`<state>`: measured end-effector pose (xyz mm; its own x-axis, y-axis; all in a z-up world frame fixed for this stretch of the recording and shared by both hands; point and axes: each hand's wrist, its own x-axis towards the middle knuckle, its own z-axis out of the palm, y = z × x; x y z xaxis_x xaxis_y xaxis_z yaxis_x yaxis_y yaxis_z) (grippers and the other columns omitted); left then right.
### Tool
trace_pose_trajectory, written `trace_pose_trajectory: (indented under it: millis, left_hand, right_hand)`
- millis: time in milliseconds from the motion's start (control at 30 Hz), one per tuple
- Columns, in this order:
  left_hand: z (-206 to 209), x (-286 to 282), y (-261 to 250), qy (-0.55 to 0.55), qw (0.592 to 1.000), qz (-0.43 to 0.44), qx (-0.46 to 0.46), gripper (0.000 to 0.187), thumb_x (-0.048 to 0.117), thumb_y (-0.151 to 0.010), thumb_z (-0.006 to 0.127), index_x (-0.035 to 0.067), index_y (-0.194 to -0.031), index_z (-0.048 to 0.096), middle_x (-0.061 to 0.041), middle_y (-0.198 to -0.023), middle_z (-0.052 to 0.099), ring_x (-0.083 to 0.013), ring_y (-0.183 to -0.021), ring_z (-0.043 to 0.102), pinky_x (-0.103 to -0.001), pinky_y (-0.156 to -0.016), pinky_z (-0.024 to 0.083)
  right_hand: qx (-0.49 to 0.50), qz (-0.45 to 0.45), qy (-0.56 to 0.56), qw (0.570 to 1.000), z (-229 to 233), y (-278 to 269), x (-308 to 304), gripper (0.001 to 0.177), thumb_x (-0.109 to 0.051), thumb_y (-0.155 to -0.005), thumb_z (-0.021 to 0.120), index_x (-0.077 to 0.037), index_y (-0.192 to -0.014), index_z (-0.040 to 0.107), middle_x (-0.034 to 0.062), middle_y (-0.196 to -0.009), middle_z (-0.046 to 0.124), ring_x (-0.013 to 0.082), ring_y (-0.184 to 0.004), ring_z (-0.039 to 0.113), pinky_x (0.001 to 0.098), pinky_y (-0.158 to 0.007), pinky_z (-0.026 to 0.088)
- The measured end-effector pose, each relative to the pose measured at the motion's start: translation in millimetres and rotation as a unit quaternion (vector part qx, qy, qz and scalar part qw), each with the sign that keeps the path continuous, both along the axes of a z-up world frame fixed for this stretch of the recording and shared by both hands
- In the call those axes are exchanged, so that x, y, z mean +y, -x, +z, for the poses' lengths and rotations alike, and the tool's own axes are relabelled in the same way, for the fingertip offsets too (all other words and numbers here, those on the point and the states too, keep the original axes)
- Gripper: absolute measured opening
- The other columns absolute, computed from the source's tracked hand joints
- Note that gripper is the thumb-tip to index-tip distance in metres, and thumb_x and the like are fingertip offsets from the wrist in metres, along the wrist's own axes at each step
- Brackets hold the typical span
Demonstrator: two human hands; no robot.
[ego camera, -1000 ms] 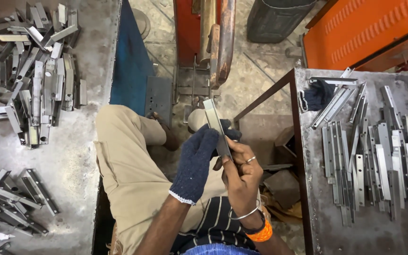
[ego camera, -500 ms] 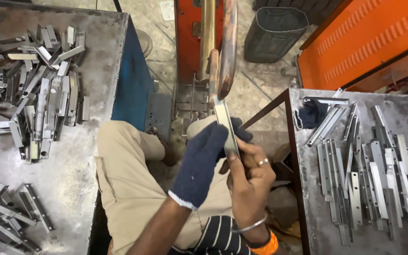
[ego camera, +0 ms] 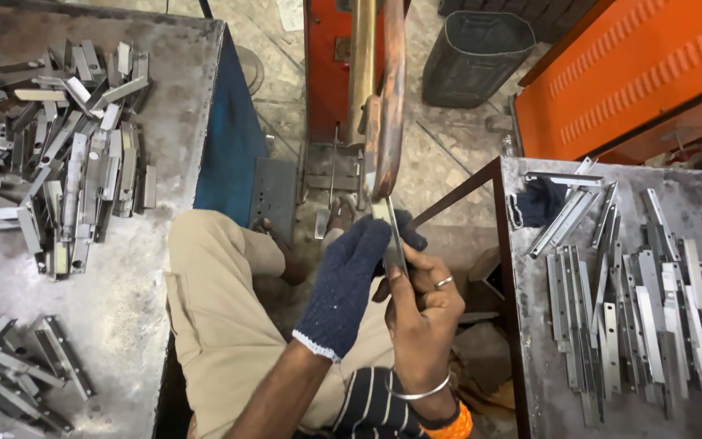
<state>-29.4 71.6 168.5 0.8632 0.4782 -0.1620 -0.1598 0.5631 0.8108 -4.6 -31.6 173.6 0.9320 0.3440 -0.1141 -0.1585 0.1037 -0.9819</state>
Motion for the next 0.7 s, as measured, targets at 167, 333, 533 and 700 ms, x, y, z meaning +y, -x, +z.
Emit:
trace_pose_trajectory:
  millis: [167, 333, 533, 700]
  left_hand:
    - [21, 10, 0, -0.011, 1.0, -0.001, 0.011, 0.037, 0.029, -0.105, 0.053, 0.001, -0.122, 0.069, -0.008, -0.106, 0.076, -0.0119, -0.089, 0.069, -0.027, -0.072, 0.054]
    - [19, 21, -4, -0.02, 1.0, 0.011, -0.005, 0.035, 0.028, -0.104, 0.055, 0.003, -0.12, 0.072, -0.009, -0.103, 0.077, -0.0121, -0.086, 0.07, -0.025, -0.076, 0.058]
    - [34, 4, 6, -0.219, 0.954, 0.19, 0.073, 0.027, 0.014, -0.098, 0.068, -0.003, -0.119, 0.072, -0.006, -0.092, 0.072, -0.0097, -0.076, 0.061, -0.028, -0.064, 0.052]
    - [23, -3, 12, -0.508, 0.826, 0.214, 0.117, 0.048, 0.016, -0.098, 0.066, 0.004, -0.144, 0.059, -0.016, -0.076, 0.065, -0.0194, -0.06, 0.063, -0.035, -0.057, 0.049]
  right_hand:
    - [-0.043, 0.052, 0.032, 0.997, 26, -8, -2, 0.032, 0.002, -0.096, 0.061, 0.001, -0.129, 0.064, 0.0005, -0.078, 0.07, 0.0007, -0.046, 0.046, 0.0201, -0.038, 0.032]
    - [-0.14, 0.184, 0.048, 0.972, 20, -23, -14, 0.06, 0.009, -0.094, 0.061, -0.001, -0.152, 0.051, 0.0022, -0.085, 0.07, 0.0002, -0.065, 0.052, 0.0178, -0.051, 0.039]
    - [-0.116, 0.177, 0.065, 0.975, 32, -37, 13, 0.065, 0.01, -0.089, 0.06, 0.001, -0.152, 0.048, 0.0033, -0.07, 0.071, 0.0009, -0.052, 0.05, 0.0182, -0.043, 0.033]
    - [-0.122, 0.169, 0.035, 0.977, 26, -48, 20, 0.062, 0.015, -0.088, 0.055, 0.004, -0.149, 0.049, -0.0048, -0.069, 0.059, -0.0007, -0.056, 0.049, 0.0173, -0.047, 0.035]
